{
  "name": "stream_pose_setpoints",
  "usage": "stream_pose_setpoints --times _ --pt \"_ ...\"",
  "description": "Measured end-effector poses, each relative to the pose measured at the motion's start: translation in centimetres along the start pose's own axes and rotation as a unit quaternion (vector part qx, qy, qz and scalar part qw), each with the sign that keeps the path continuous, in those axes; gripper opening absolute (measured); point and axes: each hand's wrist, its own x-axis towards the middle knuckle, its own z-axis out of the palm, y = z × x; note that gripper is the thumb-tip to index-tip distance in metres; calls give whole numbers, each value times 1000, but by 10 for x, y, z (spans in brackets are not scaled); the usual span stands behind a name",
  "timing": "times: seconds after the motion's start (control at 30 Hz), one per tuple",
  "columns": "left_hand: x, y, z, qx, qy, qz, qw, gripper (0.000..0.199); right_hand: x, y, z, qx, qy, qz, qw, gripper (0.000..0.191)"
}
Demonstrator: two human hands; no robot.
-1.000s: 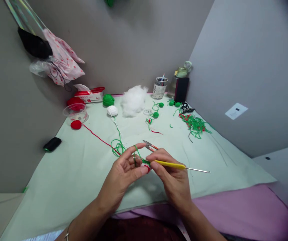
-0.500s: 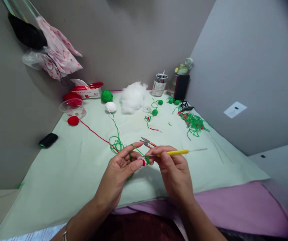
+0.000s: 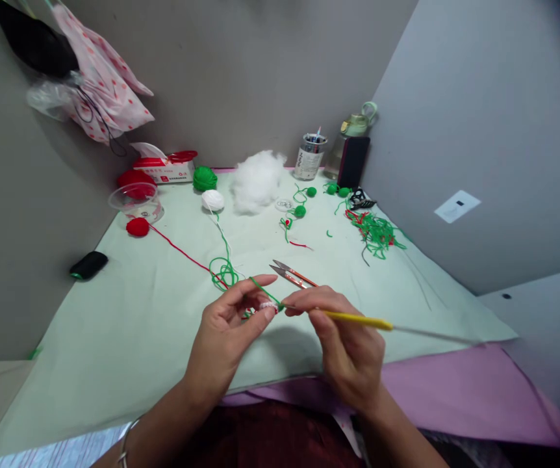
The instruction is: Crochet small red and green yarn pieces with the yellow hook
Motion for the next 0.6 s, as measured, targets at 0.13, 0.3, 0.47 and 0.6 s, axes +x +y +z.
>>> stream_pose_setpoints --times 0.13,0.3,0.47,0.6 --pt "-2 -2 5 25 34 26 999 34 0 1 4 -118 -12 -124 985 29" --pt "-1 -2 11 -99 1 -42 994 50 -8 7 8 -206 -12 -151 967 37" --pt "5 1 7 -204 -25 -153 967 52 -8 5 5 -51 80 -40 995 29" --pt "3 4 7 -168 -14 -116 979 46 -1 5 4 109 84 81 987 22"
